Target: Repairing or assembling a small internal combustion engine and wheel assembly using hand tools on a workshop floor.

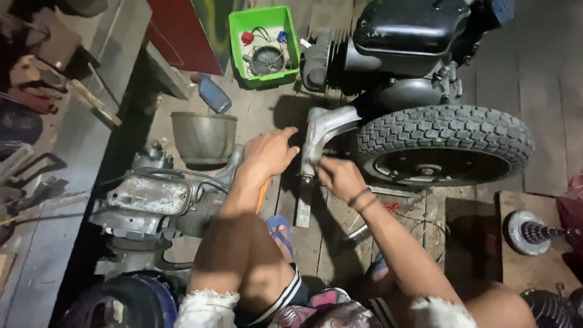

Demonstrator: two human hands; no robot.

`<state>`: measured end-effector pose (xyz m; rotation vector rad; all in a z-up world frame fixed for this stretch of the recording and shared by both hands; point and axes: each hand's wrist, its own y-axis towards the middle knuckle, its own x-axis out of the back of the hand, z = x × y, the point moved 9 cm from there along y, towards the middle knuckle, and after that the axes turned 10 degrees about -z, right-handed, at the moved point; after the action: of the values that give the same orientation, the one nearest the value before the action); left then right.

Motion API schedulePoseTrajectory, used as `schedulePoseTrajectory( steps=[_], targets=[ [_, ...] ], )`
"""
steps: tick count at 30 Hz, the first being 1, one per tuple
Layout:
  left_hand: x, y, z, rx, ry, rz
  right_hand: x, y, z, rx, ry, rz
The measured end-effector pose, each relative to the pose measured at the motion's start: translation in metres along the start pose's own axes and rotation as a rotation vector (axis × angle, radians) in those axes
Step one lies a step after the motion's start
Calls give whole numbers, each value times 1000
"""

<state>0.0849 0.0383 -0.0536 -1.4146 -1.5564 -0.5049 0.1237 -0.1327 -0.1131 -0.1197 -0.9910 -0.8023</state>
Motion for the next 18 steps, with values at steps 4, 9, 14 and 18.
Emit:
schedulePoseTrajectory(
  steps=[4, 9, 14, 18],
  targets=[
    [-6, 0, -3, 3, 5, 35, 1, -6, -6, 12, -37, 23],
    [-12, 5, -3, 21, 55, 62, 1, -17, 12, 58, -27, 28],
    [-7, 4, -6, 28, 53, 58, -8, -5, -17, 13, -4, -36],
    [-16, 6, -1, 22, 50, 77, -13, -17, -13, 14, -24, -9]
  ],
)
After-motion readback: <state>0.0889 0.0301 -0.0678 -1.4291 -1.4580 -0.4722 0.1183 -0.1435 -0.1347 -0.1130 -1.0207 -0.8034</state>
